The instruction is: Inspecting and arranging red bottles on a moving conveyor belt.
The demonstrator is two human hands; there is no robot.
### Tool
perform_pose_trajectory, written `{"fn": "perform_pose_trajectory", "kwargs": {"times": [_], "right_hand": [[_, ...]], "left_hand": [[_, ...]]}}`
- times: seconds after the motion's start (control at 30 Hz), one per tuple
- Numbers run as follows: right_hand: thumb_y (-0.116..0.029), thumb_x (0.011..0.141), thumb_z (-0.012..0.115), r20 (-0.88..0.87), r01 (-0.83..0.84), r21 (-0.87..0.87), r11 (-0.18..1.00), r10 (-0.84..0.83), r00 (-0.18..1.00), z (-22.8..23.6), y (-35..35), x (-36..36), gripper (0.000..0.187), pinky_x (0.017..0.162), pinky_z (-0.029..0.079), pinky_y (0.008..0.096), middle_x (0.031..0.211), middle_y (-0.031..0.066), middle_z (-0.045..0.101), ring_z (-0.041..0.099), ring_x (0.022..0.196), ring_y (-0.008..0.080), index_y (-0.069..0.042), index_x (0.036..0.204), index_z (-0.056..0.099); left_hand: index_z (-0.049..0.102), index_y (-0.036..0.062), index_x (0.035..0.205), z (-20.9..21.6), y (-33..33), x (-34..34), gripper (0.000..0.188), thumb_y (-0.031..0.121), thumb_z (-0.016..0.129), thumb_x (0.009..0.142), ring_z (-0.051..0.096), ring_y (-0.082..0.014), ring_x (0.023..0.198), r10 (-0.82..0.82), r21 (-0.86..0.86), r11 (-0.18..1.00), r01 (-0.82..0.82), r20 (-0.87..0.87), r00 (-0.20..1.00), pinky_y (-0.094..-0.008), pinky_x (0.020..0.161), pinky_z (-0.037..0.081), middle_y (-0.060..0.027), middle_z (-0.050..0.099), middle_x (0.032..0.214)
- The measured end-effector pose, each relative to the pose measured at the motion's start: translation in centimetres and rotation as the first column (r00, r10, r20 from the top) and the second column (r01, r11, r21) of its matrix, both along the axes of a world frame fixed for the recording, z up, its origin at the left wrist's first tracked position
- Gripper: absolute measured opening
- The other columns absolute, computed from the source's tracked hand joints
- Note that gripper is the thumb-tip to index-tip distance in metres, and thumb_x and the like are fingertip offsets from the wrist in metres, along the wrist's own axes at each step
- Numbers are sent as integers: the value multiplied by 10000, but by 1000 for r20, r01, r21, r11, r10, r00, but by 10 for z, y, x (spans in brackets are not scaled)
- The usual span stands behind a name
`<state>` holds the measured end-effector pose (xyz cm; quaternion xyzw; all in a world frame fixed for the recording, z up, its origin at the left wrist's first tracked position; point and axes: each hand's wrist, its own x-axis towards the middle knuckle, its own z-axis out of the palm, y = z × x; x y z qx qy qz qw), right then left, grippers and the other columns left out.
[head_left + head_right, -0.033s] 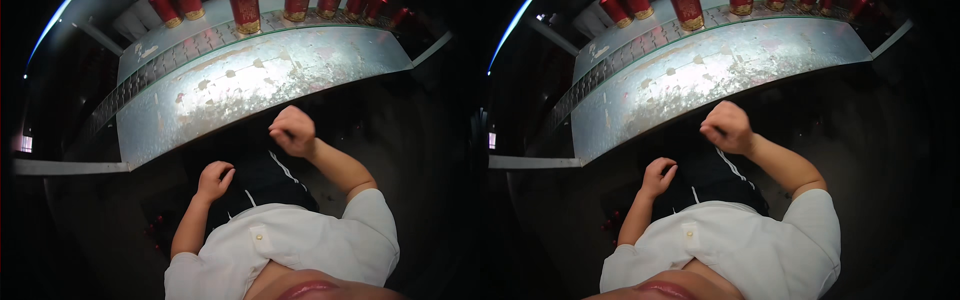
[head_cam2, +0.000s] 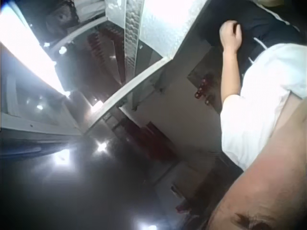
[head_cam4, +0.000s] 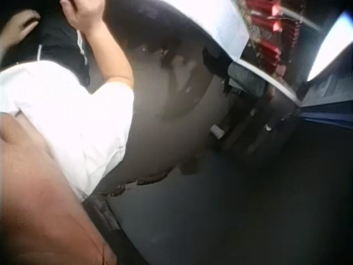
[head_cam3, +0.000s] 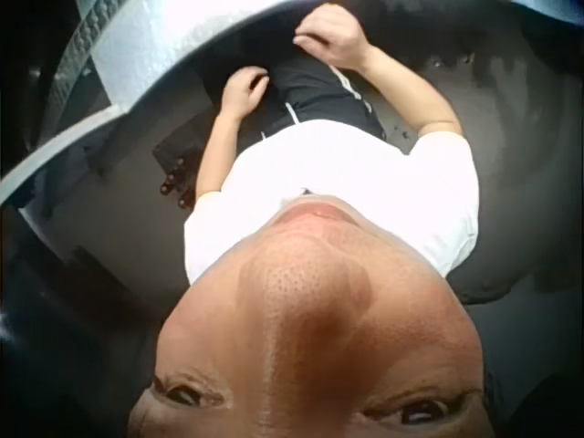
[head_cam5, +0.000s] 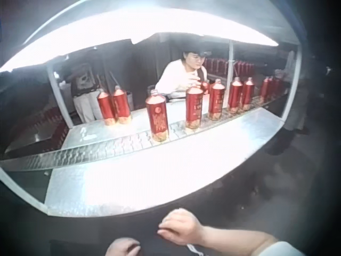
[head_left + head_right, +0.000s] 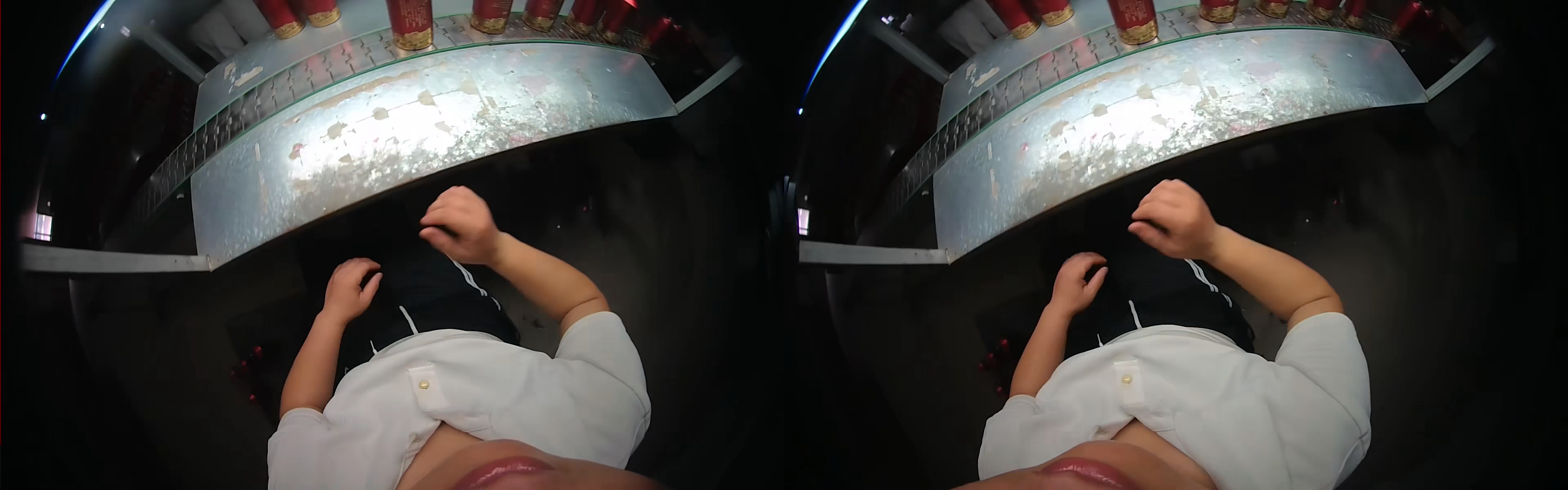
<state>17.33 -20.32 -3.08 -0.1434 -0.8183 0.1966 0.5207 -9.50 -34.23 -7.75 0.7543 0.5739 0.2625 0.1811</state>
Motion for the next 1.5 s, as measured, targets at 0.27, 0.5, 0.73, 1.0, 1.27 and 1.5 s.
{"fn": "perform_pose_trajectory", "kwargs": {"times": [0.27,0.5,0.73,1.0,1.27,1.5], "right_hand": [[-416,827,751,811,205,-206,957,50,582,-110,-130,-108,753,1220,193,622,1651,150,298,231,1532,390,-157,1490,505],[-431,814,758,818,194,-175,965,33,575,-116,-165,-138,788,1195,229,633,1656,165,276,219,1533,400,-193,1511,480],[-415,798,773,841,188,-138,972,15,541,-114,-179,-151,798,1193,231,628,1660,162,266,209,1536,396,-187,1507,486],[-413,800,773,853,141,-159,977,64,519,-108,-194,-168,791,1187,234,637,1652,162,283,238,1519,404,-185,1502,489],[-395,808,773,894,238,-105,965,-13,449,-126,-273,-195,814,1159,272,650,1658,172,276,258,1506,435,-187,1528,454],[-263,839,772,720,101,-207,973,81,689,-157,-321,-200,580,1136,357,548,1515,202,477,414,1412,422,-111,1374,605]], "left_hand": [[652,148,1350,-96,-110,-59,543,400,687,869,255,-306,1542,358,-231,833,-503,-468,808,-638,1230,135,-143,396,1603],[637,171,1382,-90,-133,-82,584,420,696,857,199,-281,1563,381,-254,801,-541,-481,790,-608,1246,124,-92,352,1640],[656,170,1355,-94,-144,-90,569,409,712,842,230,-279,1554,405,-230,815,-531,-430,807,-603,1245,140,-95,388,1620],[687,159,1302,-98,-171,-101,527,401,717,834,268,-287,1539,494,-235,763,-602,-387,778,-603,1238,160,-103,429,1592],[701,144,1268,-121,-234,-132,507,411,693,838,290,-288,1526,408,-225,836,-501,-355,841,-606,1231,178,-107,466,1559],[722,141,1221,-146,-293,-143,461,399,691,840,295,-276,1521,424,-209,841,-500,-320,847,-619,1226,182,-99,484,1537]]}}
